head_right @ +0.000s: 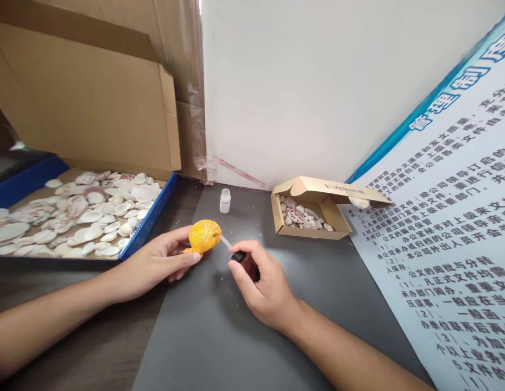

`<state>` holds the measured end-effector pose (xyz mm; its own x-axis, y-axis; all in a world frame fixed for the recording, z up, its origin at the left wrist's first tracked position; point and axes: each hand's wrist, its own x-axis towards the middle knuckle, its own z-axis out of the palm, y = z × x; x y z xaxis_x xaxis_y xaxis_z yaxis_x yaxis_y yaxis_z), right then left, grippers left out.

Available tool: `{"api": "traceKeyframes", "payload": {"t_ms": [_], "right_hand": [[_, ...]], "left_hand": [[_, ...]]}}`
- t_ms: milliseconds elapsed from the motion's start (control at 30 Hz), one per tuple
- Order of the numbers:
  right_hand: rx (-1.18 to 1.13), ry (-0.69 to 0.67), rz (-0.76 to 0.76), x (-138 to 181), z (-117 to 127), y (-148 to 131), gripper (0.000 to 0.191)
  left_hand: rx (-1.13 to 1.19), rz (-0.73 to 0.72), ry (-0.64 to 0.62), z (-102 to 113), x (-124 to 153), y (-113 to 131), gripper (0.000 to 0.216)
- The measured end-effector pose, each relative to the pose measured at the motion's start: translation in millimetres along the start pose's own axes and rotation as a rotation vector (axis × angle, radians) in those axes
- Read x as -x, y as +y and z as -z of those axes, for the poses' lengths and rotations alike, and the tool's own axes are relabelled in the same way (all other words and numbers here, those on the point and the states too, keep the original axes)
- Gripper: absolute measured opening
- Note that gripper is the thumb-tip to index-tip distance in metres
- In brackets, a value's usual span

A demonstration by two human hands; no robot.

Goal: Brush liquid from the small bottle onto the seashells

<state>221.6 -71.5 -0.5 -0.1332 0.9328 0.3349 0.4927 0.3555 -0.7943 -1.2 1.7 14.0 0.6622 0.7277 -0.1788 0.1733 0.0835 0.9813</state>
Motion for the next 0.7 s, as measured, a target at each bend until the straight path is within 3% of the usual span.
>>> {"api": "traceKeyframes", "payload": {"t_ms": [100,300,467,633,700], "right_hand": [[-0.014,0.046,-0.049,-0.1,-1.2,1.9,0.009],[-0.091,-0.169,0.02,5.4,2.9,4.2,0.017],[-0.029,-0.008,-0.051,2.8,2.1,3.0,0.012],[-0.041,-0.143,0.05,3.8,1.8,1.0,0.022],[-0.018,-0.119,0.05,3.4,1.2,-0.3,0.025]], "left_hand": [[-0.011,0.003,-0.012,0.1,-0.1,0.2,0.041],[-0.005,-0.012,-0.019,-0.4,-0.3,2.3,0.037],[-0.011,0.008,-0.023,0.0,-0.7,1.0,0.038],[-0.013,-0.007,-0.032,-0.5,-0.5,0.9,0.034],[-0.014,-0.014,-0.031,-0.6,-0.5,1.1,0.033]]}}
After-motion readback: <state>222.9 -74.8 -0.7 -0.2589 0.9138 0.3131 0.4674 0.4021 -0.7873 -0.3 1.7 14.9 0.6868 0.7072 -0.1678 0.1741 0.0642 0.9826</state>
